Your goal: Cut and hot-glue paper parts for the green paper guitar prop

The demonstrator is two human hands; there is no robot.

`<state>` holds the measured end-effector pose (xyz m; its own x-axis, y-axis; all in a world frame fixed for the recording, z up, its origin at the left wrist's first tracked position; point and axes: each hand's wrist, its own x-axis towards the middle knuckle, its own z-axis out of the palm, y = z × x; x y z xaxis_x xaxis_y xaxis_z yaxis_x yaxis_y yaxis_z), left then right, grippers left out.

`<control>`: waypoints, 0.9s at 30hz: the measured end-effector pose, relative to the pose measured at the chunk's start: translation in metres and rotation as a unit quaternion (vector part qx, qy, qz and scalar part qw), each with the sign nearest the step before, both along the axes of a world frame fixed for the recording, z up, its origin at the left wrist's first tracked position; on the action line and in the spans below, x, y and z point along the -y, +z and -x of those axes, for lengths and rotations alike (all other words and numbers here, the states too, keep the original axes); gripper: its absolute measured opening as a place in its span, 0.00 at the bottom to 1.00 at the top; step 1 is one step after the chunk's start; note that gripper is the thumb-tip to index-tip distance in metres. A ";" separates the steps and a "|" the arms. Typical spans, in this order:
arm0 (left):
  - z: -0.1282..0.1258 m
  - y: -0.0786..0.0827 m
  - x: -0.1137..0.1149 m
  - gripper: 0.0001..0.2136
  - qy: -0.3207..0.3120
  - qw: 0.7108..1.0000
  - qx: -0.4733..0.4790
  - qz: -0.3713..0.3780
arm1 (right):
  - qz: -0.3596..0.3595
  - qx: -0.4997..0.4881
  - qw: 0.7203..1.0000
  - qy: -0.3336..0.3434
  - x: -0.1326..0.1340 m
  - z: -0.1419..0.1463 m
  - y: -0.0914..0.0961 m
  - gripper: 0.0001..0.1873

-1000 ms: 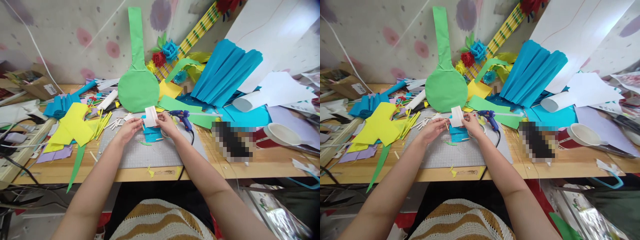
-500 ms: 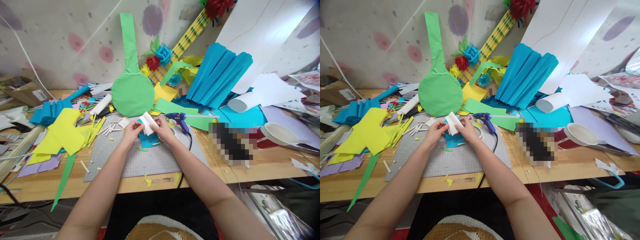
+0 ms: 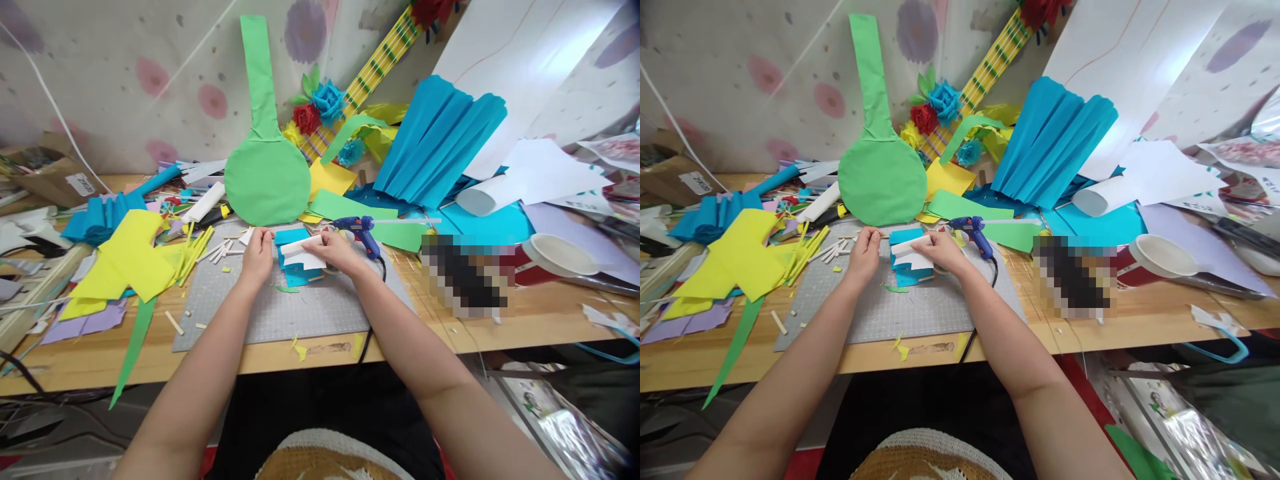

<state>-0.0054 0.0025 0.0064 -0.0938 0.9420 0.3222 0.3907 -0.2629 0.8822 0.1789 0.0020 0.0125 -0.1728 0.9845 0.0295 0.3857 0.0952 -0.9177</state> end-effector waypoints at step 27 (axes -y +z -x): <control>-0.003 0.003 0.006 0.10 -0.099 0.990 -0.101 0.011 | -0.083 0.001 0.996 -0.024 0.003 0.001 0.005 0.09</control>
<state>-0.0025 -0.0035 0.0094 0.1583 0.9426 0.2939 0.5029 -0.3331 0.7976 0.1777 -0.0006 0.0170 -0.1253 0.9732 0.1927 0.3955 0.2272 -0.8899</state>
